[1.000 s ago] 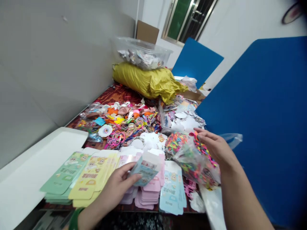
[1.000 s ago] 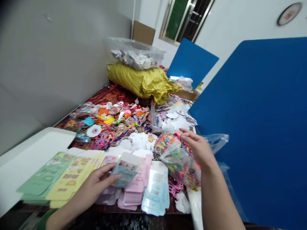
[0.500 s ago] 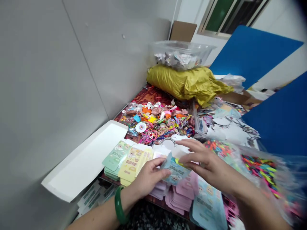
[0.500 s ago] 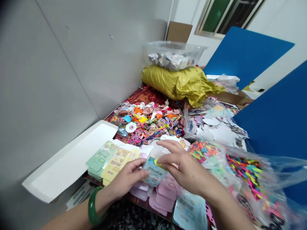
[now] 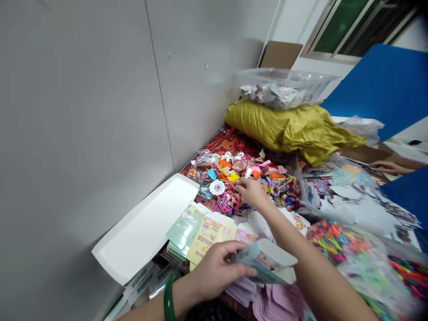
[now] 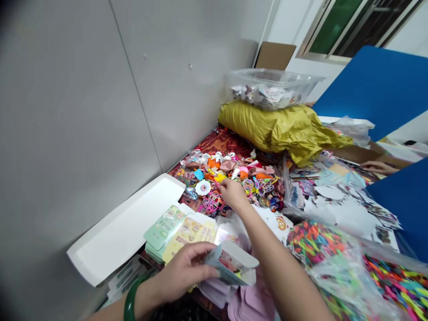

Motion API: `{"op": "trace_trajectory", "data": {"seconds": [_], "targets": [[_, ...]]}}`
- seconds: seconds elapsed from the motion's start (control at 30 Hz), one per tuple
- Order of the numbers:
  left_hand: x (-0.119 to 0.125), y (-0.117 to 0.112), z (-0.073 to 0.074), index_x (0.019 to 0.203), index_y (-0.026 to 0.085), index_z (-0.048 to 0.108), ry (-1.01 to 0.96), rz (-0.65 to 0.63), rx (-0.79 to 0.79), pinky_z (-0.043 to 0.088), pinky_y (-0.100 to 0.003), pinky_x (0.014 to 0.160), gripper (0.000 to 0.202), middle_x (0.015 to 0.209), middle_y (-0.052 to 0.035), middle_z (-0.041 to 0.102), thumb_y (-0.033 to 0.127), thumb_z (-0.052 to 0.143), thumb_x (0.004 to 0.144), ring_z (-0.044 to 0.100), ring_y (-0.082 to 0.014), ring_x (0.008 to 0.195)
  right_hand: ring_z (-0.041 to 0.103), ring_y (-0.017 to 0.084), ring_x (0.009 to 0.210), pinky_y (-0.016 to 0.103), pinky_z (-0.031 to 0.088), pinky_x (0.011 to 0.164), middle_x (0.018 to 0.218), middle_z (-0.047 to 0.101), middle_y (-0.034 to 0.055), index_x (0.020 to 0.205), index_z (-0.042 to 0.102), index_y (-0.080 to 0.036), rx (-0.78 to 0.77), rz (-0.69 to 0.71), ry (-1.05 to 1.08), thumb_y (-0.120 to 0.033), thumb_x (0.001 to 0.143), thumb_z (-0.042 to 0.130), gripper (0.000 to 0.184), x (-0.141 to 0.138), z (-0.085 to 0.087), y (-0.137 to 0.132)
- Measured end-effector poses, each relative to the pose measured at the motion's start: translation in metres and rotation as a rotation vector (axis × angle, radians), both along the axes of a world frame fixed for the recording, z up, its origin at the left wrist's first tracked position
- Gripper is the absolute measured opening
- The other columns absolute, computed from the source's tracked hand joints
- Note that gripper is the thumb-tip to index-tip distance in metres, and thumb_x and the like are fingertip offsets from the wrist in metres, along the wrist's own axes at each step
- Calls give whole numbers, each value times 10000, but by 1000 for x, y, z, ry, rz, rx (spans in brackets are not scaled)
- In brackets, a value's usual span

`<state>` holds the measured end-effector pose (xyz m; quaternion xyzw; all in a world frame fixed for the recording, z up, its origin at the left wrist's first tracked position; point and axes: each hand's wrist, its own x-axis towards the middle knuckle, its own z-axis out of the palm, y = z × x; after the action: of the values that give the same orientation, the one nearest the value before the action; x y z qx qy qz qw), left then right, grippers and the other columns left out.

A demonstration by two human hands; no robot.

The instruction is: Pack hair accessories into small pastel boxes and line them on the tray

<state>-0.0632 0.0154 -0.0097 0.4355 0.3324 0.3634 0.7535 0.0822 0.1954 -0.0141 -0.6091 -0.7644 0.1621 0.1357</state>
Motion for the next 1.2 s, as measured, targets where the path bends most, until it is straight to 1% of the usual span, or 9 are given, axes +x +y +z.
{"op": "trace_trajectory", "data": {"seconds": [0.1, 0.2, 0.33, 0.47, 0.6, 0.73, 0.83, 1.03, 1.2], "targets": [[-6, 1, -2, 991, 162, 705, 12, 43, -5, 449, -315, 873, 327, 957, -53, 699, 295, 757, 697, 614, -215, 919, 632, 227, 851, 270, 417, 717, 945, 697, 132, 1135, 614, -129, 2, -18, -40, -191, 850, 493, 316, -29, -32, 20], [-16, 5, -3, 1021, 177, 693, 9, 111, -19, 455, -306, 856, 348, 997, -57, 693, 318, 749, 708, 609, -215, 935, 639, 237, 884, 271, 420, 730, 985, 692, 142, 1270, 526, -129, -8, -25, -66, -114, 810, 487, 462, -35, -49, 31], [-25, 11, -6, 1044, 180, 682, 17, 168, -54, 473, -295, 807, 362, 1002, -58, 690, 329, 739, 719, 614, -201, 888, 616, 245, 952, 281, 423, 787, 1032, 672, 155, 1233, 547, -106, 10, -59, -75, -88, 794, 455, 450, -23, -52, 42], [-21, 13, -11, 1020, 172, 692, -62, 148, -79, 457, -321, 876, 348, 1007, -57, 692, 295, 757, 701, 613, -213, 939, 525, 243, 1114, 306, 390, 894, 1268, 544, 154, 1301, 482, -131, 68, -71, -52, -105, 831, 418, 475, -16, -48, 53], [-21, 15, -12, 1014, 166, 697, -113, 136, -84, 463, -323, 870, 348, 1010, -65, 697, 282, 762, 693, 619, -220, 945, 563, 218, 1052, 274, 394, 886, 1189, 610, 104, 1129, 618, -163, 8, 20, -14, -85, 780, 496, 378, -17, -49, 65], [-27, 20, -9, 1031, 162, 689, -66, 159, -77, 473, -322, 849, 362, 972, -61, 707, 307, 753, 705, 633, -209, 893, 602, 218, 966, 281, 411, 855, 1062, 669, 102, 1070, 646, -146, -58, 37, 42, -87, 747, 551, 342, -13, -54, 69], [-28, 22, -9, 1044, 162, 682, -67, 163, -78, 477, -313, 833, 374, 969, -61, 706, 311, 751, 709, 635, -209, 893, 626, 206, 835, 285, 437, 802, 880, 702, 61, 860, 693, -160, -120, 40, 111, -103, 706, 605, 186, -9, -55, 66], [-30, 21, -10, 1041, 157, 682, -66, 171, -47, 475, -310, 823, 370, 979, -72, 702, 318, 745, 714, 632, -213, 905, 600, 155, 572, 259, 475, 553, 693, 669, 13, 871, 667, -158, -169, -65, 414, -247, 665, 694, 226, 11, -43, 57], [-34, 17, -12, 1086, 165, 662, -28, 192, -50, 485, -286, 753, 392, 1001, -75, 697, 333, 722, 737, 636, -194, 850, 454, 101, 410, 229, 373, 402, 518, 528, -50, 725, 567, -193, -39, -206, 708, -505, 662, 696, 344, 35, -5, 21]]}}
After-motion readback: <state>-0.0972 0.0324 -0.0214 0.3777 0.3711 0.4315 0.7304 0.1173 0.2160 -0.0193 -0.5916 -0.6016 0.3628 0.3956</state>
